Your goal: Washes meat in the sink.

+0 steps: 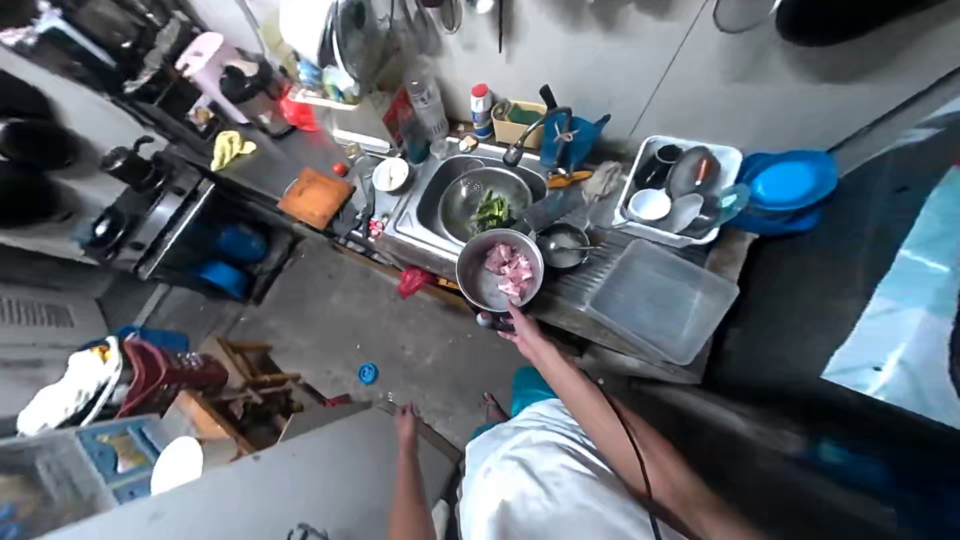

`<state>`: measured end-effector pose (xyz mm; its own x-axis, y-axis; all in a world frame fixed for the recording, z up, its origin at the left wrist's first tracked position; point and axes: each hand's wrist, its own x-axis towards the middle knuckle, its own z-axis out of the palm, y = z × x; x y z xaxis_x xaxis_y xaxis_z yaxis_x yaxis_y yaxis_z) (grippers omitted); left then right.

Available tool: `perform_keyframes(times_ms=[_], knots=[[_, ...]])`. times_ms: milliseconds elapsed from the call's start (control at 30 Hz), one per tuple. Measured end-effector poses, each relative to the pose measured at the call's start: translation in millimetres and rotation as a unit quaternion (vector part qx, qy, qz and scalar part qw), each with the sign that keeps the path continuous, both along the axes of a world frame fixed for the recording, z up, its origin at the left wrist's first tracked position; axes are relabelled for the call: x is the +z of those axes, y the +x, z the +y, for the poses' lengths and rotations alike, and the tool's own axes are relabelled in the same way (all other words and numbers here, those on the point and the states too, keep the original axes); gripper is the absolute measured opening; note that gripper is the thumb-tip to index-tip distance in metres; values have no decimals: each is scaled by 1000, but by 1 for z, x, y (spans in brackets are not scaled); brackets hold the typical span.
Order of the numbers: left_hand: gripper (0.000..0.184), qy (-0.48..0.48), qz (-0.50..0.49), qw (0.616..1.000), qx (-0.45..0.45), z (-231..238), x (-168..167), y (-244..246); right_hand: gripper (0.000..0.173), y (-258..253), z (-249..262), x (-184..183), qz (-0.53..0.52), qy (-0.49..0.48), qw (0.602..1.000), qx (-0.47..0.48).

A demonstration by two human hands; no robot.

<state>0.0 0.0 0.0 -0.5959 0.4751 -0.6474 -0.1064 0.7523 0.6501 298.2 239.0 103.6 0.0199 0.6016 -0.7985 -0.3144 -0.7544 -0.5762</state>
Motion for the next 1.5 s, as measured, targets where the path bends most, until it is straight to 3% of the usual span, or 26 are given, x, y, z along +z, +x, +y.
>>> perform_keyframes(times_ms=[133,300,567,767,933,1100,1200,1267,1367,1433,1500], knots=[[41,110,5,989,-98,162,56,-50,60,-21,17,-11,-39,-38,997,-51],[34,188,38,955,-227,284,108,-46,46,-33,28,0,-65,-44,993,-88],[41,210,-70,860,-459,447,137,-4,31,-44,53,43,-150,-69,980,-110],[60,142,-290,790,-521,570,125,1,34,-86,97,75,-238,-16,971,-14],[45,87,-378,787,-479,650,121,-16,32,-119,170,74,-163,-1,986,-38],[51,104,-297,841,-440,713,124,-12,41,-129,227,57,-16,30,998,-47],[51,117,-300,853,-412,742,127,5,64,-99,259,70,-91,-1,996,-11],[48,108,-288,862,-404,755,126,11,64,-66,283,64,-188,-3,982,-25],[50,88,-257,861,-431,768,128,22,54,-4,329,27,-372,40,922,-100],[51,72,-246,857,-448,775,130,32,52,30,364,14,-436,52,888,-137],[51,56,-231,855,-462,780,131,44,63,57,392,4,-465,49,874,-135]])
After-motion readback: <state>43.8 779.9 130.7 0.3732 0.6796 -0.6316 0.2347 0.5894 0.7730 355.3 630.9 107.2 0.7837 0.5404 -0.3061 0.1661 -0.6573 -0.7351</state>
